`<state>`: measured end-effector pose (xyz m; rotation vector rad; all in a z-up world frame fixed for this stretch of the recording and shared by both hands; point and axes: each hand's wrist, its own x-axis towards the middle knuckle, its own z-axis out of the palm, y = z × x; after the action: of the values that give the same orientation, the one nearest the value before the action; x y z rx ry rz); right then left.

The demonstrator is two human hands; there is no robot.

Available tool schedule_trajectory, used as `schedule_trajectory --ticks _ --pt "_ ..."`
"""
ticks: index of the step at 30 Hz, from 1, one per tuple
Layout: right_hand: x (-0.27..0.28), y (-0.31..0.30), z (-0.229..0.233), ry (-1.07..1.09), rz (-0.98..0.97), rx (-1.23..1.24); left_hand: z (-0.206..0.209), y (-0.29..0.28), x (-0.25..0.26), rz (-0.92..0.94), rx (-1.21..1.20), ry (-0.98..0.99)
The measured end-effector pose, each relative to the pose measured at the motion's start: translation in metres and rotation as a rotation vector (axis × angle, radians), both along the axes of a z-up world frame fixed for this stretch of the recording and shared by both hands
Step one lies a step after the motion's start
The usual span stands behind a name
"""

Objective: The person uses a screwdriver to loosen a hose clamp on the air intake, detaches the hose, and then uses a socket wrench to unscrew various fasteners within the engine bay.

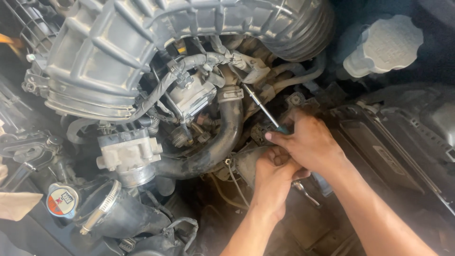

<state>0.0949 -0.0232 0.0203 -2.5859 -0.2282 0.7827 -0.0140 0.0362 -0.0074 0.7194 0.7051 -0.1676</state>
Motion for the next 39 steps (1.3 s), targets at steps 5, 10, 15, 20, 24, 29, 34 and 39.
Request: schedule_trajectory --ticks 5,10,15,20,24,29,34,39 --pt "0.0 -0.003 0.017 0.326 -0.07 0.099 0.0 -0.005 -0.007 0.1 0.017 -0.053" --pt "-0.005 -0.006 0.007 0.206 0.011 0.126 -0.003 -0.004 -0.004 0.176 -0.174 0.023" --pt "-0.011 0.005 0.016 0.172 0.009 0.012 -0.005 -0.003 -0.002 0.15 -0.039 0.038" --pt "-0.009 0.013 0.021 0.217 0.046 -0.082 -0.002 0.001 -0.006 0.232 0.071 0.153" --pt "-0.008 0.004 -0.006 0.16 0.088 -0.002 0.005 0.004 -0.006 0.175 0.044 0.091" --pt "-0.012 0.01 -0.007 0.082 -0.004 0.025 0.003 0.005 -0.005 0.148 0.002 0.033" --pt "-0.015 0.024 0.007 0.107 -0.035 -0.025 0.008 0.024 -0.007 0.156 0.042 0.118" --pt "-0.011 0.019 -0.002 0.116 0.053 -0.071 0.002 0.024 -0.009 0.161 0.032 0.02"
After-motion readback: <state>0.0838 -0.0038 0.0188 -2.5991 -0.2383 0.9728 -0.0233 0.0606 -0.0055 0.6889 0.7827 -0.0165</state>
